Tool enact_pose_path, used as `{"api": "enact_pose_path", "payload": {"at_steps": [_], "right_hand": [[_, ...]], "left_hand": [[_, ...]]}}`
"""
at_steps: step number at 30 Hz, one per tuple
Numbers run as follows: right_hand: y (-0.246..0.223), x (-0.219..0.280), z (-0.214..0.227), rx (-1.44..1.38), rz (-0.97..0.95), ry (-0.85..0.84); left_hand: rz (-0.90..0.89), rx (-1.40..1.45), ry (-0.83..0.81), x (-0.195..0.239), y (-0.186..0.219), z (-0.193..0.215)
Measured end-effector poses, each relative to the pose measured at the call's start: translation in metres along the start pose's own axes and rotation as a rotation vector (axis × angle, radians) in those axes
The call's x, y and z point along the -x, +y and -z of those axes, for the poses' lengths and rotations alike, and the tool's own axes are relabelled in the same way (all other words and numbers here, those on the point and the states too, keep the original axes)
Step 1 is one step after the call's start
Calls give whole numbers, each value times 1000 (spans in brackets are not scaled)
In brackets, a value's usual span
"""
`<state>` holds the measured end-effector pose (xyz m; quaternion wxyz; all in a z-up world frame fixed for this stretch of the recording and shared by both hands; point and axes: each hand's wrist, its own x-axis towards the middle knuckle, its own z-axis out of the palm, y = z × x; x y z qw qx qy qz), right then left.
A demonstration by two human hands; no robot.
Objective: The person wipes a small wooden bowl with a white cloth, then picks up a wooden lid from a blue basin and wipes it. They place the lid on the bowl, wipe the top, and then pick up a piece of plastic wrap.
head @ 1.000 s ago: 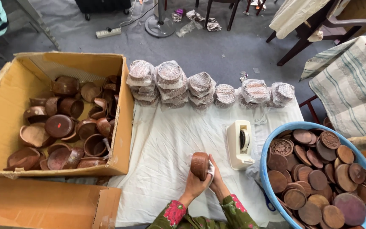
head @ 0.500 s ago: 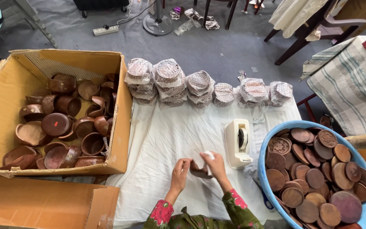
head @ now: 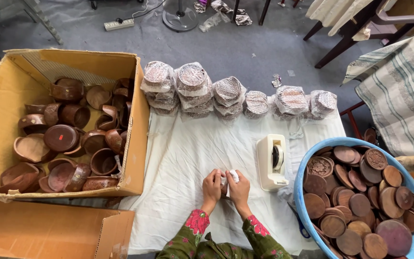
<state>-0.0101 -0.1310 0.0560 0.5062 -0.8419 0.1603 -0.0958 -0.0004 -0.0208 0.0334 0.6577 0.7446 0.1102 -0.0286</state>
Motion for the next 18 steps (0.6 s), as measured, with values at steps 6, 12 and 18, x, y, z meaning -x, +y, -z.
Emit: {"api": "enact_pose_path", "payload": {"at_steps": [6,12,18], "right_hand": [[67,4,-30,-561,-106,-3],[55,8,-42,-603,-165,-16],[66,2,-46,-621,-168,24]], "left_hand": [[-50,471,17,-31,-86,2],[10,504,-8,-46,-99,25],[127,364,25,-45,-80,29]]}}
